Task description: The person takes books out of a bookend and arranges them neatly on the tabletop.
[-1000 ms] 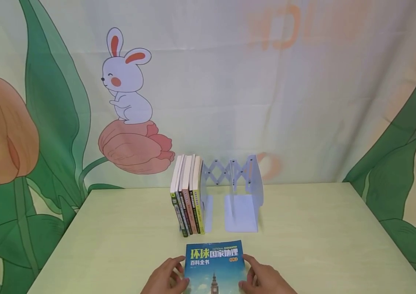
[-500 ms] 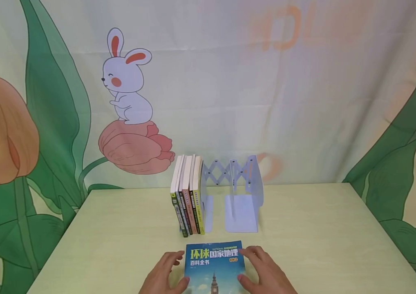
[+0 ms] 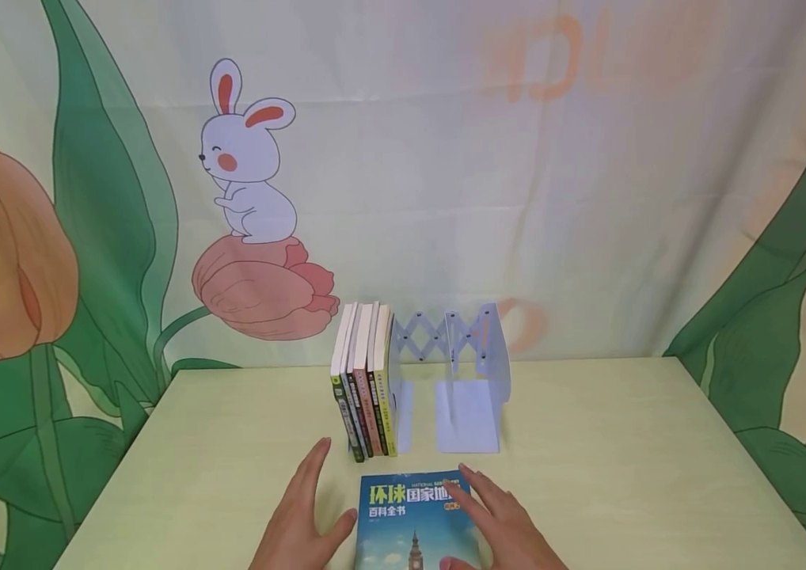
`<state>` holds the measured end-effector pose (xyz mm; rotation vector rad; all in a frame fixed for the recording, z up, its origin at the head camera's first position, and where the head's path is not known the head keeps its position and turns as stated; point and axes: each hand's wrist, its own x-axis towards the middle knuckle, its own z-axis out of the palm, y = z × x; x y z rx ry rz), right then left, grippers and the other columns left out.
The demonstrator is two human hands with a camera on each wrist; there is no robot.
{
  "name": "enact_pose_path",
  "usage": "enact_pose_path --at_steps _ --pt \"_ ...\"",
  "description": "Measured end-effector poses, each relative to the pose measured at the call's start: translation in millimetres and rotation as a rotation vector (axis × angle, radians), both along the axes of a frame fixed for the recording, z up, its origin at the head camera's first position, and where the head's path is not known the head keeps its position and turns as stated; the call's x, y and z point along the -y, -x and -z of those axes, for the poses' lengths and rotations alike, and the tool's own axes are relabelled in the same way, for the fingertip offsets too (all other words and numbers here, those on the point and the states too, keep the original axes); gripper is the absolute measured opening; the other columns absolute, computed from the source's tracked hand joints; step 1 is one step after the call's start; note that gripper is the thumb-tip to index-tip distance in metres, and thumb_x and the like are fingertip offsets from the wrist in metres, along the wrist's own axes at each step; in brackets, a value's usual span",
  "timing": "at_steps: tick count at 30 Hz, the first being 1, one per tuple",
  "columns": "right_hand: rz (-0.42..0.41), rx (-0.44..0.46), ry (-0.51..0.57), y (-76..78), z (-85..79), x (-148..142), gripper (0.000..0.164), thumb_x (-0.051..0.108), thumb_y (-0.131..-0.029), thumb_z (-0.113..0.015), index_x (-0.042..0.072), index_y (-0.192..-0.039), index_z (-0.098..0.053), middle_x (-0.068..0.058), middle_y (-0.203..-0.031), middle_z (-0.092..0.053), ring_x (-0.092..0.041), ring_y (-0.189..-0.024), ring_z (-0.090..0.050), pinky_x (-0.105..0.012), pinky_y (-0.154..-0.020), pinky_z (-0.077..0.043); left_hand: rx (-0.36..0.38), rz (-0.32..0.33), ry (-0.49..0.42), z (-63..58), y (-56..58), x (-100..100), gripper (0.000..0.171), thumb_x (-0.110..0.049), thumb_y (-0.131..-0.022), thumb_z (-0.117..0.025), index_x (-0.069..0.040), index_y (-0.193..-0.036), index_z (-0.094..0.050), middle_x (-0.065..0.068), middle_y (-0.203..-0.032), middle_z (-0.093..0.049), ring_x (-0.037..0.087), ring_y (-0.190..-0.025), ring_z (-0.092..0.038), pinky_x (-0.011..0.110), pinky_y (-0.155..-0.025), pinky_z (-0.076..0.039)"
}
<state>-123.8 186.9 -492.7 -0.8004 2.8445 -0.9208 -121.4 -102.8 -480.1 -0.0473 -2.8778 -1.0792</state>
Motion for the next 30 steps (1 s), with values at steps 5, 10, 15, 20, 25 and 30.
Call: enact_pose_path --at_steps 5,10,15,20,25,30 --pt "0.015 -0.061 0.019 -2.1 2.1 2.2 0.081 0.055 -0.083 -0.071 0.039 -0.152 -0.032 -0.006 -0.161 -0.03 -0.039 -0.139 -0.039 -0.068 -0.093 -0.042 0.028 -0.007 0.015 -5.3 3.8 1.8 0.104 -0.045 -0.081 -0.075 -0.034 -0.159 -0.007 0.001 -0.166 -0.015 0.031 -0.149 -0.025 0.058 -0.108 -0.038" --pt "0.037 -0.102 0.008 -4.2 0.9 4.7 0.08 0.054 -0.083 -0.07 0.039 -0.152 -0.033 -0.003 -0.162 -0.029 -0.036 -0.14 -0.038 -0.07 -0.098 -0.038 -0.006 -0.003 0.01 -11.0 9.1 4.2 0.103 -0.048 -0.083 -0.073 -0.032 -0.159 -0.006 -0.002 -0.167 -0.009 0.03 -0.151 -0.02 0.059 -0.111 -0.034" --pt "0.056 -0.106 -0.004 -5.4 -0.8 6.9 0.079 0.056 -0.084 -0.069 0.038 -0.152 -0.034 -0.003 -0.161 -0.03 -0.033 -0.141 -0.037 -0.07 -0.104 -0.032 -0.057 -0.011 -0.008 -19.5 15.2 5.7 0.1 -0.045 -0.086 -0.071 -0.034 -0.158 -0.002 -0.002 -0.167 -0.007 0.029 -0.152 -0.018 0.059 -0.112 -0.033" --pt "0.056 -0.141 -0.006 -6.2 -2.3 7.6 0.08 0.053 -0.083 -0.071 0.034 -0.152 -0.036 -0.006 -0.161 -0.031 -0.034 -0.141 -0.037 -0.071 -0.102 -0.033 -0.073 -0.028 -0.027 -27.3 19.8 7.6 0.1 -0.044 -0.087 -0.07 -0.035 -0.158 0.0 -0.003 -0.167 -0.006 0.028 -0.153 -0.016 0.059 -0.113 -0.031" --pt "0.053 -0.216 -0.022 -6.9 -2.5 7.3 0.083 0.05 -0.082 -0.072 0.034 -0.153 -0.033 -0.006 -0.161 -0.031 -0.028 -0.142 -0.031 -0.071 -0.103 -0.033 -0.116 -0.02 -0.046 -29.9 24.6 10.8 0.098 -0.041 -0.089 -0.069 -0.034 -0.158 0.0 -0.005 -0.167 -0.005 0.027 -0.153 -0.015 0.059 -0.114 -0.03" --pt "0.044 -0.233 -0.028 -6.7 -1.8 6.4 0.082 0.048 -0.084 -0.07 0.035 -0.154 -0.03 -0.004 -0.162 -0.027 -0.025 -0.144 -0.026 -0.07 -0.104 -0.032 -0.136 -0.021 -0.09 -30.3 31.1 12.3 0.093 -0.04 -0.09 -0.068 -0.034 -0.158 -0.004 -0.003 -0.166 -0.012 0.028 -0.152 -0.019 0.061 -0.113 -0.029"
